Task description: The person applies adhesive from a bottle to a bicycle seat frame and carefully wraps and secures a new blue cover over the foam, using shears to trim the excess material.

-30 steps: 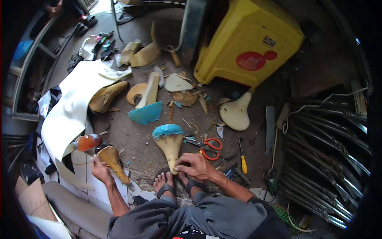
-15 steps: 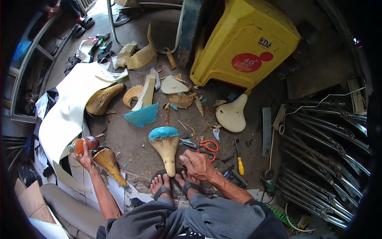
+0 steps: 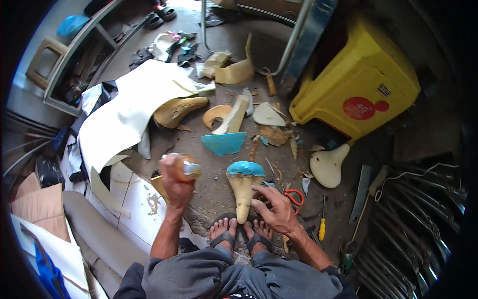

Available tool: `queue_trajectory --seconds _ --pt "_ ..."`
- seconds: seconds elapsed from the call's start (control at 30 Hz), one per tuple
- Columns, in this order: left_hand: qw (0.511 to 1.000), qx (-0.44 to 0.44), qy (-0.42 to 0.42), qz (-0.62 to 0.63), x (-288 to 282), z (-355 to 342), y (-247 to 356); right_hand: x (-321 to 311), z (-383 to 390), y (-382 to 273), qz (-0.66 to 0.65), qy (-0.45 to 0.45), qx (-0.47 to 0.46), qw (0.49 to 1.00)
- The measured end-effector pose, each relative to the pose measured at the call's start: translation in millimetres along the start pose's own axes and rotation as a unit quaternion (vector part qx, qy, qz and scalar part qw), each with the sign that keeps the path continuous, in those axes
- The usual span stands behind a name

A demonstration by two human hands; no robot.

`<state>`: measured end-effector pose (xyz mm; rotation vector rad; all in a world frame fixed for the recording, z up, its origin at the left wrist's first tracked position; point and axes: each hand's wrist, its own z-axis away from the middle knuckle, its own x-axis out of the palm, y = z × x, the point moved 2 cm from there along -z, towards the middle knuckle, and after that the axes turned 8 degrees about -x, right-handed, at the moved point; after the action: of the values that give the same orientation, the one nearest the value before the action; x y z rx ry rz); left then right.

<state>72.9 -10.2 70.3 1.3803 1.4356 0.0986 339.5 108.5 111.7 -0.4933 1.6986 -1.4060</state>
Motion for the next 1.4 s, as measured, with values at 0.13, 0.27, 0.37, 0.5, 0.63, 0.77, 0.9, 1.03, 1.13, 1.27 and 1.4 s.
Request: queue_trajectory --seconds 0.13,0.27,0.37,0.5,0.63,0.77,0.9,1.03,1.13,1.27,1.4 --pt "0.999 0.041 -0.027 0.006 7 13 17 11 -25 -32 -0.032 0.025 -0.069 0.997" --pt "0.997 0.024 -0.073 0.014 12 25 36 25 -24 -32 -0.025 0.042 -0.097 0.994" --pt "0.996 0.009 -0.090 0.020 15 32 36 30 -24 -32 -0.018 0.032 -0.109 0.993" --pt "0.994 -0.007 -0.107 0.012 14 40 35 35 -21 -27 -0.001 0.024 -0.126 0.992" --pt "0.994 -0.008 -0.108 0.006 12 40 39 36 -20 -25 0.002 0.007 -0.115 0.993" --pt "0.992 -0.019 -0.121 0.008 12 41 40 39 -18 -30 0.020 0.017 -0.136 0.990" --pt "0.989 -0.032 -0.123 -0.077 17 44 38 42 -11 -33 0.033 -0.009 -0.123 0.992" --pt "0.973 -0.182 -0.137 0.040 10 44 30 31 -8 -13 -0.104 0.004 -0.113 0.988" --pt "0.918 -0.275 -0.231 0.170 9 53 30 12 -7 60 -0.304 0.179 0.161 0.922" --pt "0.885 -0.233 -0.324 0.239 13 69 48 37 7 152 -0.358 0.250 0.262 0.861" --pt "0.851 -0.246 -0.385 0.260 26 78 61 59 3 173 -0.345 0.268 0.248 0.865"
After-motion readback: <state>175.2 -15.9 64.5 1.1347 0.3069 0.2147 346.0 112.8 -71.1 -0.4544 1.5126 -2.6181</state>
